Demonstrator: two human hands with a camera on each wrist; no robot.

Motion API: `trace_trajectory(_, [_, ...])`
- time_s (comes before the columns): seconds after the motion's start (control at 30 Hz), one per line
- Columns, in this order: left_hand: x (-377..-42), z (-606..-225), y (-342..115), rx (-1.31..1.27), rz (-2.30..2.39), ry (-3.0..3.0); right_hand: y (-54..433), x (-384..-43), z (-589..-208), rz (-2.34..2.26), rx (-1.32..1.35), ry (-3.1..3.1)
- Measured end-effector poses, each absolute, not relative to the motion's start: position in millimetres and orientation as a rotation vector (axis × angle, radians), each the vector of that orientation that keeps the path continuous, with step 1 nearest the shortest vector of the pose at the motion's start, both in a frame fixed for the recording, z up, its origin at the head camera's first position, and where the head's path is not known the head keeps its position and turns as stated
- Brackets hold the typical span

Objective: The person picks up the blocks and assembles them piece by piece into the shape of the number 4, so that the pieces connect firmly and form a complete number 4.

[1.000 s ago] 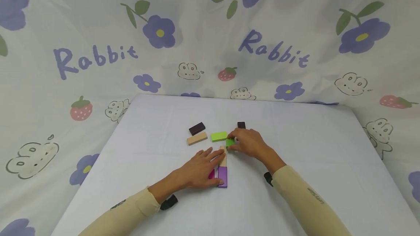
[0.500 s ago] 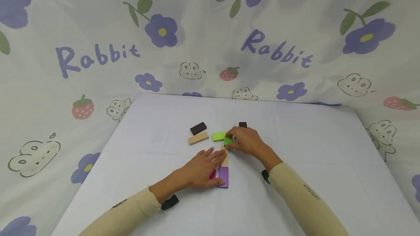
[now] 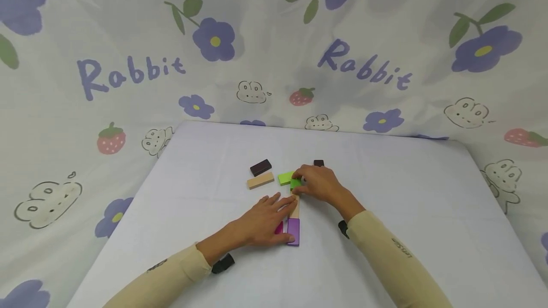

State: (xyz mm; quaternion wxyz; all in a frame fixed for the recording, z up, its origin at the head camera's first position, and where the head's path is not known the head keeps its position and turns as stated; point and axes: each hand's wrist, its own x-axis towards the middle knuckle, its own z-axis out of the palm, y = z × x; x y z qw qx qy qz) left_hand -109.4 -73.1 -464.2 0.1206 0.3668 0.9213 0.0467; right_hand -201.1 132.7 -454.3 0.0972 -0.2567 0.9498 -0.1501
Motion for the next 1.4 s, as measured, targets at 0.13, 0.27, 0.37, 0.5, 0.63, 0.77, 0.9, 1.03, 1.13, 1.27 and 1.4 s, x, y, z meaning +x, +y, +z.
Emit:
trace_trajectory(0.13, [-109.7,-465.9,-71.9,1.075,0.135,2.692,131.9,-201.7,-454.0,-0.42,-0.743,2.813])
trace_trajectory(0.27, [-109.6,-465.4,-71.1,1.075,0.129,2.692,132.4,-201.8,-454.3,-0.407,-0.729,2.809])
trace_trajectory(0.37, [-109.4,-464.8,-70.9,1.077,0.125,2.693,133.0,-201.7,-454.9,-0.409,-0.737,2.808])
trace_trajectory(0.5, [-109.4,-464.1,-71.1,1.081,0.118,2.694,133.5,-201.2,-455.5,-0.417,-0.759,2.814])
trace_trajectory(0.63, [-109.4,-463.8,-71.6,1.085,0.11,2.698,133.2,-201.0,-456.5,-0.418,-0.767,2.819])
trace_trajectory(0.77, [-109.1,-463.8,-72.0,1.085,0.108,2.701,132.6,-200.6,-457.1,-0.422,-0.773,2.822])
trace_trajectory(0.9, [-108.4,-463.3,-72.1,1.084,0.111,2.702,132.4,-199.6,-457.6,-0.432,-0.775,2.823])
trace_trajectory(1.03, [-108.1,-463.7,-71.8,1.083,0.107,2.703,132.4,-199.4,-457.7,-0.428,-0.769,2.822])
trace_trajectory(1.13, [-108.2,-464.2,-71.7,1.083,0.1,2.705,132.4,-199.9,-457.2,-0.416,-0.774,2.822])
trace_trajectory(1.27, [-108.3,-464.2,-72.0,1.079,0.104,2.703,132.6,-201.3,-456.8,-0.391,-0.791,2.817])
trace_trajectory(1.4, [-108.6,-463.4,-72.2,1.076,0.103,2.7,132.9,-202.7,-457.0,-0.382,-0.795,2.8])
